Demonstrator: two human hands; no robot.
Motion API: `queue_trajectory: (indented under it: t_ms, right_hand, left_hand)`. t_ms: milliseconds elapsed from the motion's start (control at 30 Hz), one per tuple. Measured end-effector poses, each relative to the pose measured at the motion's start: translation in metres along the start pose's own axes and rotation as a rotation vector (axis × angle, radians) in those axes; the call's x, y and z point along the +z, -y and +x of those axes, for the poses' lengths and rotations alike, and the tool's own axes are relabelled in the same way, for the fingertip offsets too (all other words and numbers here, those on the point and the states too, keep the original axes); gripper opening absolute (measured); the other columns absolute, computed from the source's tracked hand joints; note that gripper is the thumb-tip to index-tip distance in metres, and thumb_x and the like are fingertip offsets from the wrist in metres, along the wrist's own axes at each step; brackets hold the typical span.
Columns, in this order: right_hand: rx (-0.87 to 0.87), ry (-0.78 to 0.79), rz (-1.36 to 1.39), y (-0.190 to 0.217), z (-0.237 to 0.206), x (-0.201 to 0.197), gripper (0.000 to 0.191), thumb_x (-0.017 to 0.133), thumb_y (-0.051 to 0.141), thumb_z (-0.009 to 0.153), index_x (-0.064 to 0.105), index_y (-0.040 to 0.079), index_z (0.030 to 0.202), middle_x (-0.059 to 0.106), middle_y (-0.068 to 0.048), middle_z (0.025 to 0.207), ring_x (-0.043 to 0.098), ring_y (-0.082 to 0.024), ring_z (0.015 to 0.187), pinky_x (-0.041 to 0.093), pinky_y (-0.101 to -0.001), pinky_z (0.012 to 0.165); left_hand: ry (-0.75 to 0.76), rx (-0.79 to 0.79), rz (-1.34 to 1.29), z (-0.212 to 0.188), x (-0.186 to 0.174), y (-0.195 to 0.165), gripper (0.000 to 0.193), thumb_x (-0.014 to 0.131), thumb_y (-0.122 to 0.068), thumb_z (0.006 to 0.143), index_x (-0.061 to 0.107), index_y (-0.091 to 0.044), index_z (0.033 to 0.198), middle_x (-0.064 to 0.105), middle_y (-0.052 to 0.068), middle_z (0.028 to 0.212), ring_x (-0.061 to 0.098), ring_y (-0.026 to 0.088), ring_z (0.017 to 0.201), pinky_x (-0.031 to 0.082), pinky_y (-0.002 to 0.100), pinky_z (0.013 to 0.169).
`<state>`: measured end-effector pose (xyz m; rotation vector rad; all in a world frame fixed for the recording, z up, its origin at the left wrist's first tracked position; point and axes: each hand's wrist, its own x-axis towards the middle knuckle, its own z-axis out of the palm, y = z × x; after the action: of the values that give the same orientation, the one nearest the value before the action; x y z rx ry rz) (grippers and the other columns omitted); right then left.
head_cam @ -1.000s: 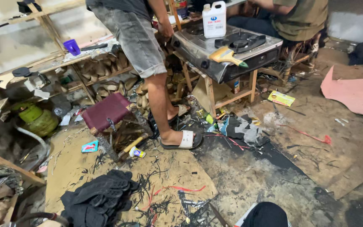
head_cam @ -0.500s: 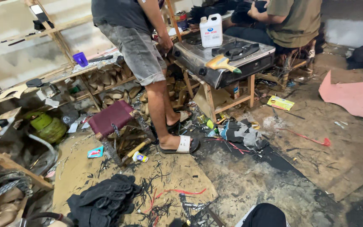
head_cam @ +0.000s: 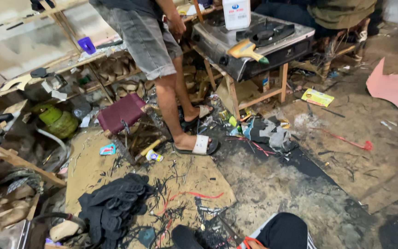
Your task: The person sits on the workshop floor and uses large red-handled scissors to trim excess rubber from the edges of rubber shoe soles, rotating each sole to cut along its contour, then sets the trimmed sole aside and picks up the next one.
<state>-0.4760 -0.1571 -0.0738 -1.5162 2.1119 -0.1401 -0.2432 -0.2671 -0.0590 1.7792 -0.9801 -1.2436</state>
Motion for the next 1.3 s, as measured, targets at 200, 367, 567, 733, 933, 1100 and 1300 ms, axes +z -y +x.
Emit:
queue_trajectory:
  t_ms: [200, 367, 567, 733, 933, 1100, 1300]
  right_hand:
    - [-0.053, -0.123, 0.165, -0.011, -0.021, 0.018, 0.067, 0.081, 0.045, 0.075, 0.061, 0.030, 0.138, 0.079, -0.008, 0.105, 0.076, -0.030, 0.095, 0.060, -0.0404, 0.086]
    - [-0.140, -0.285, 0.344, -0.004, -0.045, 0.012, 0.061, 0.082, 0.043, 0.077, 0.066, 0.027, 0.133, 0.080, -0.010, 0.100, 0.075, -0.032, 0.096, 0.060, -0.0425, 0.082]
    - [-0.213, 0.019, 1.021, 0.022, -0.064, 0.025, 0.024, 0.075, 0.025, 0.091, 0.068, 0.007, 0.105, 0.062, -0.002, 0.067, 0.060, -0.016, 0.055, 0.048, -0.0324, 0.052]
    - [-0.211, 0.258, 0.986, 0.038, -0.103, 0.024, 0.022, 0.071, 0.026, 0.093, 0.059, 0.009, 0.085, 0.050, 0.003, 0.056, 0.051, -0.007, 0.046, 0.042, -0.0258, 0.045]
    - [-0.413, 0.207, 0.530, 0.063, -0.136, 0.004, 0.038, 0.075, 0.033, 0.093, 0.052, 0.005, 0.081, 0.046, -0.007, 0.059, 0.048, -0.020, 0.054, 0.040, -0.0354, 0.053]
    - [-0.555, -0.043, 0.237, 0.080, -0.154, -0.019, 0.049, 0.076, 0.039, 0.077, 0.065, 0.007, 0.113, 0.068, -0.016, 0.071, 0.068, -0.039, 0.069, 0.053, -0.0458, 0.070]
    - [-0.582, -0.040, 0.118, 0.090, -0.164, -0.032, 0.063, 0.079, 0.043, 0.071, 0.064, 0.010, 0.122, 0.069, -0.015, 0.075, 0.068, -0.038, 0.076, 0.053, -0.0451, 0.087]
  left_hand:
    - [0.030, -0.008, -0.077, -0.014, -0.001, 0.027, 0.071, 0.072, 0.002, 0.082, 0.045, -0.014, 0.146, 0.068, 0.011, 0.113, 0.068, 0.020, 0.089, 0.053, 0.033, 0.066]
    - [0.092, 0.017, -0.238, -0.034, -0.026, 0.035, 0.073, 0.072, 0.004, 0.083, 0.044, -0.014, 0.148, 0.068, 0.010, 0.114, 0.067, 0.018, 0.088, 0.053, 0.031, 0.064]
    - [0.223, 0.132, -0.607, -0.077, -0.081, 0.040, 0.076, 0.071, 0.007, 0.083, 0.042, -0.014, 0.150, 0.068, 0.008, 0.114, 0.067, 0.015, 0.087, 0.053, 0.029, 0.062]
    - [0.268, 0.161, -0.710, -0.102, -0.121, 0.019, 0.066, 0.069, 0.005, 0.085, 0.046, -0.009, 0.146, 0.068, 0.005, 0.116, 0.069, 0.012, 0.089, 0.057, 0.026, 0.067]
    - [0.311, 0.280, -0.793, -0.105, -0.146, -0.001, 0.060, 0.068, 0.006, 0.089, 0.047, -0.006, 0.144, 0.067, 0.006, 0.116, 0.066, 0.008, 0.084, 0.056, 0.024, 0.069]
    - [0.299, 0.369, -0.829, -0.106, -0.157, 0.006, 0.055, 0.070, 0.008, 0.091, 0.049, -0.002, 0.141, 0.069, 0.008, 0.114, 0.065, 0.009, 0.083, 0.056, 0.024, 0.071]
    - [0.274, 0.425, -0.815, -0.110, -0.169, 0.005, 0.055, 0.071, 0.009, 0.092, 0.050, 0.000, 0.142, 0.069, 0.009, 0.118, 0.063, 0.008, 0.084, 0.054, 0.024, 0.074]
